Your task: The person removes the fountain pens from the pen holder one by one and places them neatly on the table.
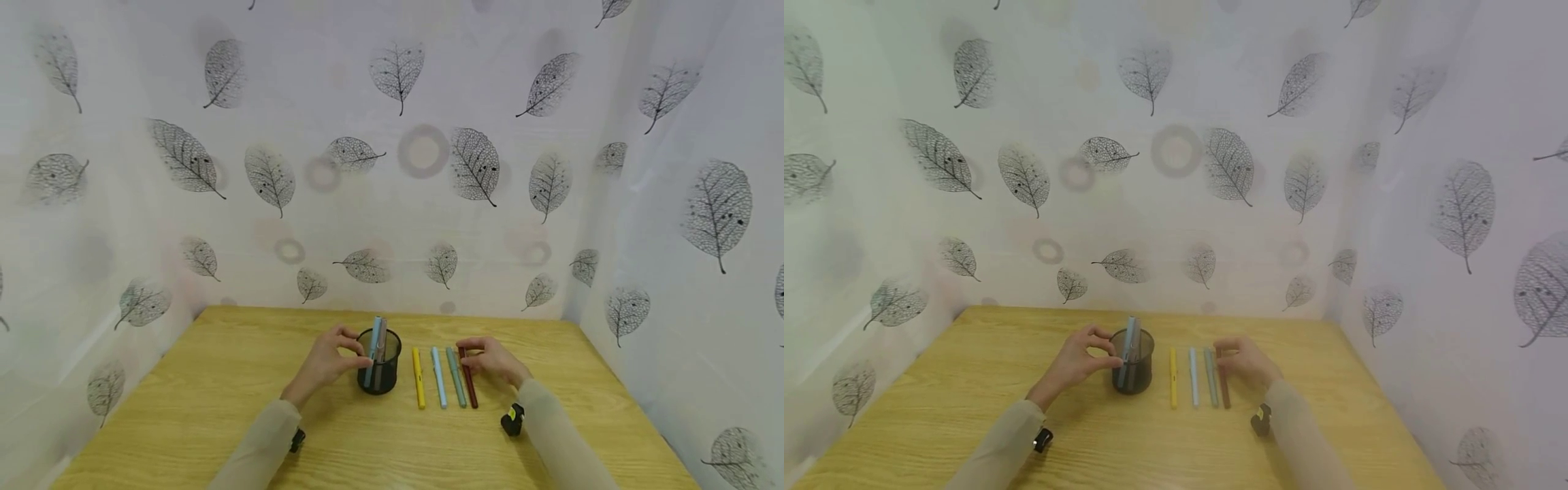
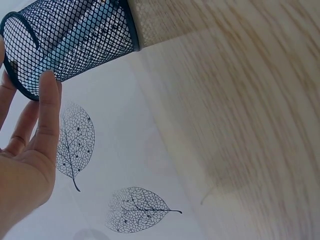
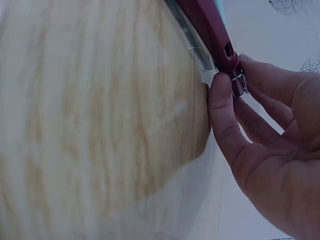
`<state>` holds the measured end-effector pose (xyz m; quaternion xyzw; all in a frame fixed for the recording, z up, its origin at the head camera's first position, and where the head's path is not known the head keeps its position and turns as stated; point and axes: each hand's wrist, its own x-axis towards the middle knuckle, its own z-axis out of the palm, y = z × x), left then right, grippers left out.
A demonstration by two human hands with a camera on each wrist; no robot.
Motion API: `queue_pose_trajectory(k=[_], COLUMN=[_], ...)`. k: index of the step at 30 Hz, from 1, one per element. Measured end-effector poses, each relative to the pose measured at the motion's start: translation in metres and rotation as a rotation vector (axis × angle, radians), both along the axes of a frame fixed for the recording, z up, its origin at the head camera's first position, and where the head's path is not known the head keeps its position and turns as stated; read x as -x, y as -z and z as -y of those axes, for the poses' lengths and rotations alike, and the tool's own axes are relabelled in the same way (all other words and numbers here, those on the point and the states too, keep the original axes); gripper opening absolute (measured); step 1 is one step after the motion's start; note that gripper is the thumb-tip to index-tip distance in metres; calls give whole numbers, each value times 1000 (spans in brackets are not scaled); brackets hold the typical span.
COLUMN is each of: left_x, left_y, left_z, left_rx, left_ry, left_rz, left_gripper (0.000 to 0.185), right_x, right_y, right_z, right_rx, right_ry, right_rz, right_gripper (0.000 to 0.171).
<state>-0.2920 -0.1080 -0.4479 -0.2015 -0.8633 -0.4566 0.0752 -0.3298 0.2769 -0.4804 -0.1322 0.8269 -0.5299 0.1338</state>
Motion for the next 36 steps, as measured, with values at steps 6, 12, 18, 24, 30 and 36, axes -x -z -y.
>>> queue_pose_trajectory(k=[6, 12, 18, 24, 30, 36], left_x=[1, 1, 0, -1, 0, -1], left_y=[0, 1, -1, 0, -1, -1], left_z=[0, -1, -1, -1, -1, 0], left_rx=[-6, -13, -14, -19, -21, -20], left_ry=[10, 9, 6, 5, 7, 7], left_rz=[12, 19, 17, 25, 25, 31], left_gripper=[14, 14, 14, 14, 13, 14], right_x=[2, 4, 5, 6, 6, 7], right_y=[0, 0, -1, -1, -2, -1], right_z=[-2, -6, -9, -8, -7, -7], right_rx=[-29, -9, -15, -48, -51, -61], right_ry=[4, -15, -32, -45, -47, -38], right_rz=[-5, 0, -3, -8, 3, -3], right_gripper=[46, 47, 47, 46, 46, 45])
